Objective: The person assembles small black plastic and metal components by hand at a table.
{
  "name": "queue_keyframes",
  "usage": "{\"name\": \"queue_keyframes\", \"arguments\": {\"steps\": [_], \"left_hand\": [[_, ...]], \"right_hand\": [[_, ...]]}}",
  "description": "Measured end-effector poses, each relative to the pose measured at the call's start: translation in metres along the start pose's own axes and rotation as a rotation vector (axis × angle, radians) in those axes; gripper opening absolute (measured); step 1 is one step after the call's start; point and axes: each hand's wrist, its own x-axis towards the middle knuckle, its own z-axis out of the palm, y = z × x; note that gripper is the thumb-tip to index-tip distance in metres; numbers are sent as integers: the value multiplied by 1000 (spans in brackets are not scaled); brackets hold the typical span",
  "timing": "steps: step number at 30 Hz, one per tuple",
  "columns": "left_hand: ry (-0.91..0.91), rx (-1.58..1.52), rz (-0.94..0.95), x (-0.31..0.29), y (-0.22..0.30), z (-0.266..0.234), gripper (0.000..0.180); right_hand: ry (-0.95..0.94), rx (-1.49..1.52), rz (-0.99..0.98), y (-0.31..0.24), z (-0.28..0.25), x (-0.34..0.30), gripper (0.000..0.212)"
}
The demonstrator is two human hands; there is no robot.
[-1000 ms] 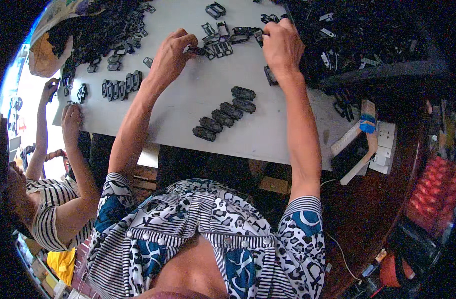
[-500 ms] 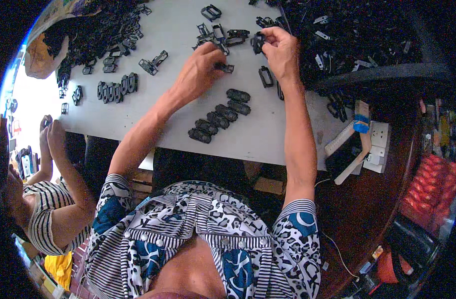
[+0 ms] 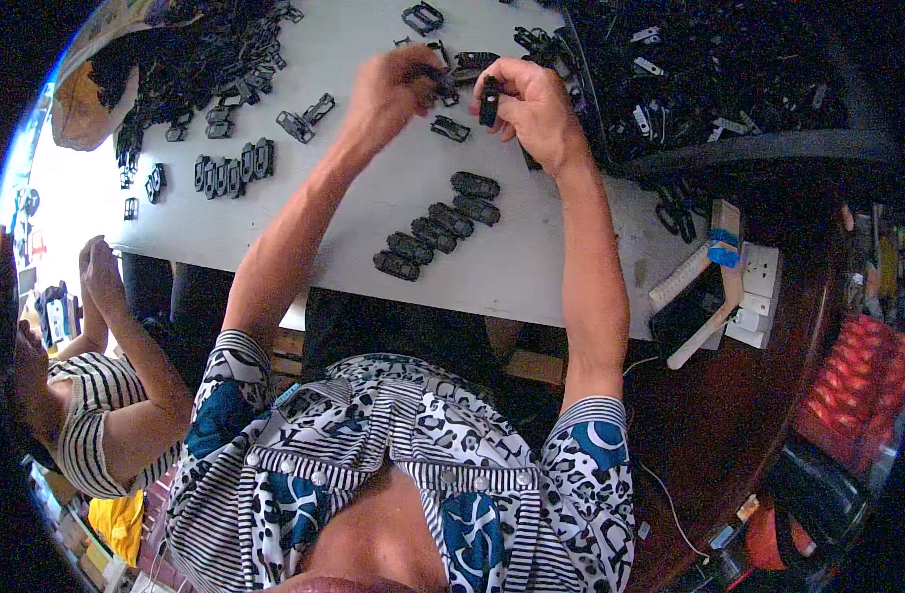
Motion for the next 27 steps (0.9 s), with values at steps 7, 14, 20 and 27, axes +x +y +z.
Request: {"name": "queue_keyframes", "arguments": {"steps": [7,14,20,27], "left_hand": [[26,-249,-80,-4,-4,-17,21],[-11,-400,-125,-16,13,-9,21],[17,-515,-154,-19,17,-6,20],[-78,-472,-98,-26,11,-7,27]], "right_hand": [[392,-829,-173,15,-12,4,21],[187,-411,-278,-14,28,-11,45],[458,-812,-599,-20,48,-13,37],[302,-809,-511,-4,42,-13,26]]}}
